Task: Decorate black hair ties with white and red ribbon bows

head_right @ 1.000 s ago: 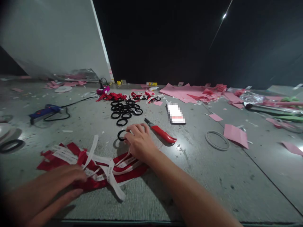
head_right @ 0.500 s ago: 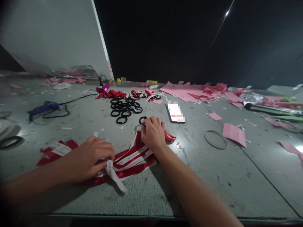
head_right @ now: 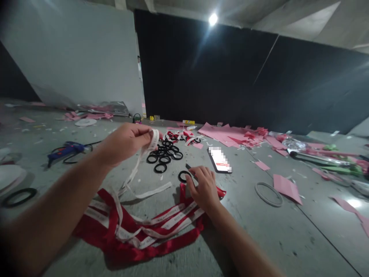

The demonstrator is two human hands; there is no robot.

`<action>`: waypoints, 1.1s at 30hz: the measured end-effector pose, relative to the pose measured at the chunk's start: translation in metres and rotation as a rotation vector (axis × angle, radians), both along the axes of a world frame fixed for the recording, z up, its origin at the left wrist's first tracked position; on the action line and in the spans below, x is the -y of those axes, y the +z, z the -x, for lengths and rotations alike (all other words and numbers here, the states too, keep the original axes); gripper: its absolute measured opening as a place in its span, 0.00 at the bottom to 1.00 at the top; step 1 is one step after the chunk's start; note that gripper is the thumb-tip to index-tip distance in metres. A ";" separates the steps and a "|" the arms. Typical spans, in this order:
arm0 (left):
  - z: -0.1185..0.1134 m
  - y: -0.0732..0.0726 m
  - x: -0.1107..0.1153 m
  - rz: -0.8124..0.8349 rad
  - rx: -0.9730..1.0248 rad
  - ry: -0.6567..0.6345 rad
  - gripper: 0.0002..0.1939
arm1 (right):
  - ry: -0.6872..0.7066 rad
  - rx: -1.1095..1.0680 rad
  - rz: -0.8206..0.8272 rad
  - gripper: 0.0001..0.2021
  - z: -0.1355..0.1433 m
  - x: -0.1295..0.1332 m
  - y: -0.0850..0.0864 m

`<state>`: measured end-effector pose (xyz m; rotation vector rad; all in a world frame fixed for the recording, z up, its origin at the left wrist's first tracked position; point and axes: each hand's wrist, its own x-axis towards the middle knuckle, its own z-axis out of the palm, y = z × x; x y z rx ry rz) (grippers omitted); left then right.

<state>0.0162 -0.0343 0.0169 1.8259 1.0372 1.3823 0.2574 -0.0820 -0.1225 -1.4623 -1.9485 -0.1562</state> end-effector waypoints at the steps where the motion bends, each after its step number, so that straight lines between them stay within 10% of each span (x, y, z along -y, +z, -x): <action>1: 0.003 0.002 0.000 -0.011 -0.053 -0.039 0.11 | 0.017 -0.001 -0.040 0.07 -0.001 0.001 0.001; 7: 0.021 0.008 0.002 -0.032 -0.113 -0.147 0.16 | 0.120 0.034 -0.264 0.13 0.011 0.005 0.013; 11: 0.021 0.010 0.004 -0.043 -0.007 -0.157 0.13 | 0.223 -0.097 -0.224 0.26 0.067 0.006 0.060; 17: 0.019 0.006 -0.002 -0.008 -0.010 -0.137 0.12 | 0.302 -0.439 0.125 0.05 0.142 -0.030 0.130; 21: 0.022 0.003 -0.010 0.064 0.040 -0.111 0.35 | 0.334 -0.947 0.214 0.09 0.131 -0.052 0.144; 26: 0.019 0.001 -0.008 0.317 -0.092 -0.502 0.16 | 0.394 -1.145 -0.066 0.10 0.097 -0.060 0.147; 33: 0.017 -0.006 -0.016 0.181 -0.103 -0.342 0.13 | 0.387 -1.166 -0.052 0.10 0.064 -0.059 0.154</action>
